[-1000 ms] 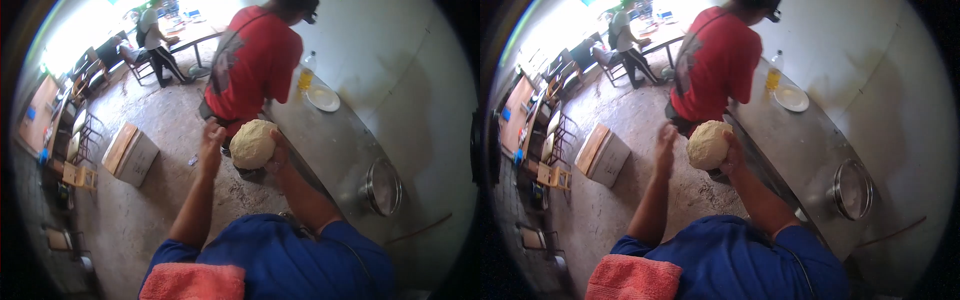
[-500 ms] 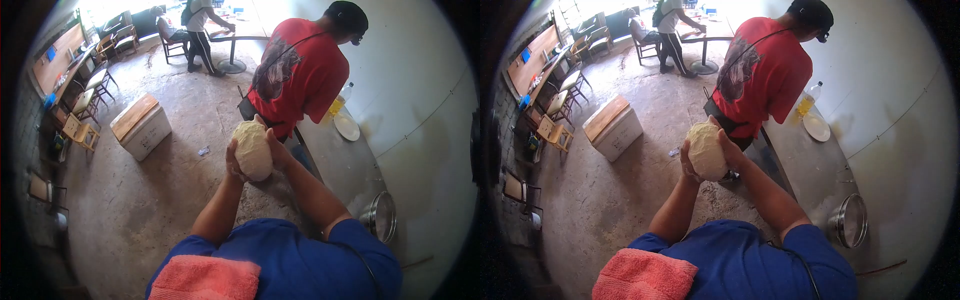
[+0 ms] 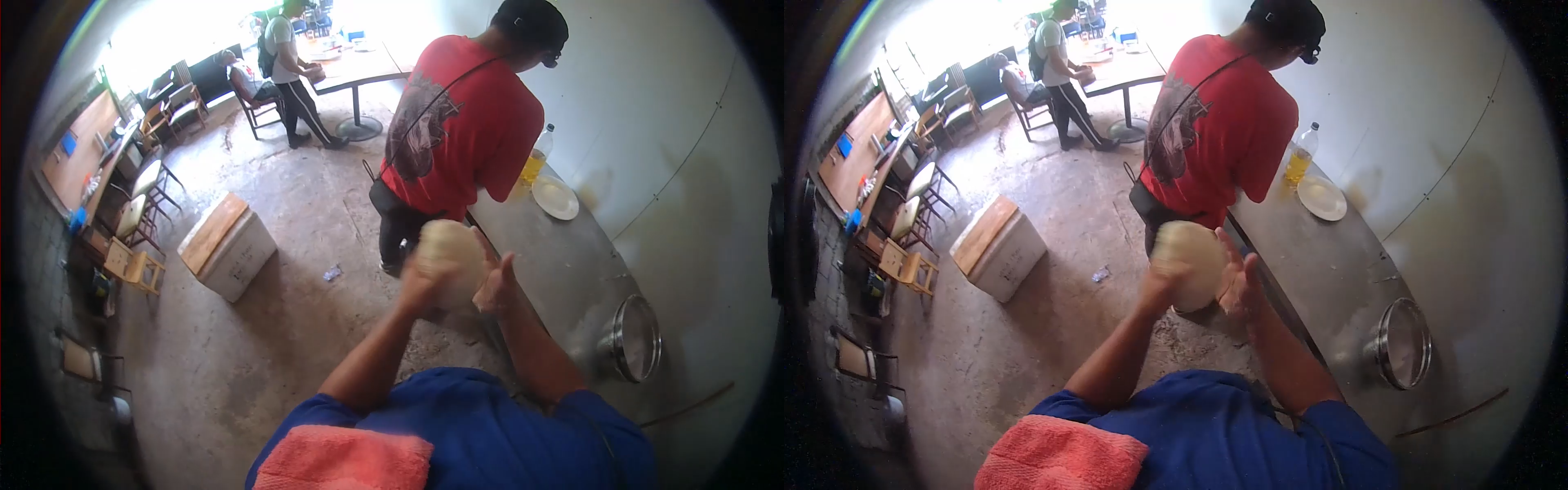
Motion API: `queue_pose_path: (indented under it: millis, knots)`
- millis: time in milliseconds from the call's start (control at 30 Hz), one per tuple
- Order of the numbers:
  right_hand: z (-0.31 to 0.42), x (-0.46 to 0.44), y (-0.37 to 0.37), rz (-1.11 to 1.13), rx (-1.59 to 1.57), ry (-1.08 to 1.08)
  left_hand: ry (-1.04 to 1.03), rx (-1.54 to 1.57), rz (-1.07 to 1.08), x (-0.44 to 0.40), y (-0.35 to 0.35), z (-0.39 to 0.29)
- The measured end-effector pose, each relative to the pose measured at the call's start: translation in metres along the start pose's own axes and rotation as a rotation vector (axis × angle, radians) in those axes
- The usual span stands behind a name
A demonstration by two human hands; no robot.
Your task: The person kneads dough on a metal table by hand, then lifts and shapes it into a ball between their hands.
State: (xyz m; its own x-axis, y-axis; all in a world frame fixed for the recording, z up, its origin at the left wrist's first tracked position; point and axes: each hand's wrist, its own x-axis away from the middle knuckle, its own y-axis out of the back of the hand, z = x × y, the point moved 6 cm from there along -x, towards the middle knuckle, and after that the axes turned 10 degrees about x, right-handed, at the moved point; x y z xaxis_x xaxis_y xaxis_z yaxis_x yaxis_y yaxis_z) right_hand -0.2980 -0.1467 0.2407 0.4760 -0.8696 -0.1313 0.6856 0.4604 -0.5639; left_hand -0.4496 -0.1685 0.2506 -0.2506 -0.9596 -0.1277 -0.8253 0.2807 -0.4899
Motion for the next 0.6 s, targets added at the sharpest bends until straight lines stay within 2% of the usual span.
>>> queue_pose_path:
  millis: [33, 67, 100, 133, 167, 233, 267, 333, 400, 467, 500, 567, 600]
  knots:
    - [-0.002, 0.01, -0.003, 0.075, -0.106, 0.001, 0.063, -0.446, 0.091, -0.008, -0.026, 0.007]
    - [-0.007, 0.016, 0.013, 0.083, -0.115, 0.01, 0.012, -0.925, 0.214, -0.004, -0.069, -0.016]
    - [-0.014, 0.021, 0.039, 0.125, -0.205, 0.069, -0.248, -1.1, 0.36, -0.009, -0.091, -0.001]
    - [-0.02, 0.03, 0.064, 0.165, -0.292, 0.127, -0.246, -1.111, 0.36, -0.022, -0.096, 0.017]
    - [-0.027, 0.044, 0.083, 0.174, -0.295, 0.129, -0.009, -1.118, 0.593, -0.032, -0.102, 0.052]
    - [-0.025, 0.077, 0.129, -0.072, 0.362, 0.391, 0.235, -1.116, 0.808, -0.046, -0.119, 0.1]
    - [-0.031, 0.09, 0.144, -0.067, 0.353, 0.395, 0.18, -1.225, 0.796, -0.05, -0.131, 0.119]
    - [-0.044, 0.103, 0.189, -0.22, -0.687, 0.284, 0.127, -1.347, 0.787, -0.065, -0.165, 0.113]
    - [-0.005, 0.102, 0.176, -0.291, -0.655, 0.264, 0.128, -1.418, 0.712, -0.073, -0.227, 0.052]
    - [0.046, 0.099, 0.163, -0.432, -0.557, 0.214, 0.14, -1.447, 0.618, -0.102, -0.265, 0.048]
    - [0.062, 0.096, 0.174, -0.43, -0.564, 0.211, 0.146, -1.451, 0.617, -0.116, -0.275, 0.056]
    - [0.096, 0.093, 0.194, -0.33, -0.528, 0.271, -0.523, -1.593, 0.505, -0.142, -0.308, 0.046]
    - [0.101, 0.097, 0.205, -0.334, -0.535, 0.268, -0.687, -1.761, 0.404, -0.155, -0.322, 0.033]
